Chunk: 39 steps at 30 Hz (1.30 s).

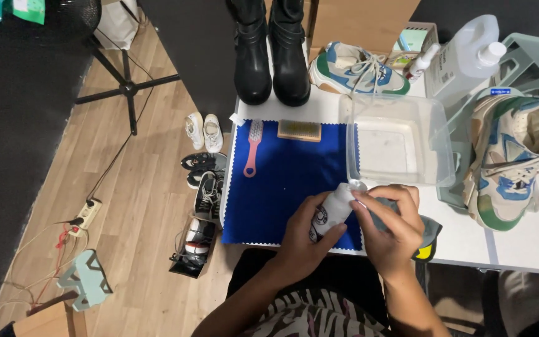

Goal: Preparing a cleaning solution by pouring liquid from a large container into a smaller bottle and a plastic tray, then organizing brushes and a cloth on a work surface.

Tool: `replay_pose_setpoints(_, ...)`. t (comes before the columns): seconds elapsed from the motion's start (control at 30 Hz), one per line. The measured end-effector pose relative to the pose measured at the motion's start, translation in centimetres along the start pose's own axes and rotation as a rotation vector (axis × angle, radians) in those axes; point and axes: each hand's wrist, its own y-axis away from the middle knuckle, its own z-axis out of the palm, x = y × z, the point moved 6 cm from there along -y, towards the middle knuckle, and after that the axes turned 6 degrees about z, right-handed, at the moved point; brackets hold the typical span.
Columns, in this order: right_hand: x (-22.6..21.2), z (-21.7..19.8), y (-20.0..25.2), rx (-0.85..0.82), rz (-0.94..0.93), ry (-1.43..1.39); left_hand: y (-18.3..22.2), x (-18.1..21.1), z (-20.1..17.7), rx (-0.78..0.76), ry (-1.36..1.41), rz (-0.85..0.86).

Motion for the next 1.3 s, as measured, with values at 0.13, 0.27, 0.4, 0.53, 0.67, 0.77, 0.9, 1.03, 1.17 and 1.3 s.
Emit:
replay_pose_setpoints(0.13, 0.2, -0.3, -0.1, 0.005, 0.073, -0.075, -0.1, 1.3, -0.5, 0.005, -0.117, 0.067)
replay_pose_setpoints(0.27, 0.1, -0.7, -0.7, -0.043, 0.110, -0.074, 0.0, 1.1, -0.6, 0.030, -0.206, 0.094)
replay_pose_setpoints(0.4, 0.4, -0.3, -0.7, -0.134, 0.053, -0.039, 0.2, 1.2, -0.5, 0.023, -0.249, 0.109)
replay_pose_setpoints(0.53, 0.3, 0.2, -0.5, -0.172, 0.009, -0.008, 0.3, 0.8, -0.3, 0.032, -0.271, 0.087)
replay_pose_setpoints(0.67, 0.5, 0.7, 0.5, -0.173, -0.022, -0.023, 0.4, -0.5, 0.0, 0.039, -0.211, 0.055)
replay_pose_setpoints(0.77, 2.3, 1.2, 3.3, -0.011, 0.152, -0.081, 0.4, -2.9, 0.1, 0.146, -0.024, -0.007)
replay_pose_setpoints(0.9, 7.4, 2.4, 8.1, -0.015, 0.457, -0.163, 0.4, -5.5, -0.4, 0.227, 0.041, -0.079)
replay_pose_setpoints(1.03, 15.0, -1.0, 13.1, -0.202, 0.609, 0.616, 0.1, -5.7, -0.6, 0.150, -0.045, -0.040)
replay_pose_setpoints(1.17, 21.1, -1.1, 16.9, -0.421, 0.740, 0.901, -0.4, -6.7, 0.1, 0.063, -0.004, -0.099)
replay_pose_setpoints(1.3, 20.0, -2.5, 15.7, -0.369, 0.656, 0.653, -0.1, -7.3, 0.8, 0.025, -0.055, -0.135)
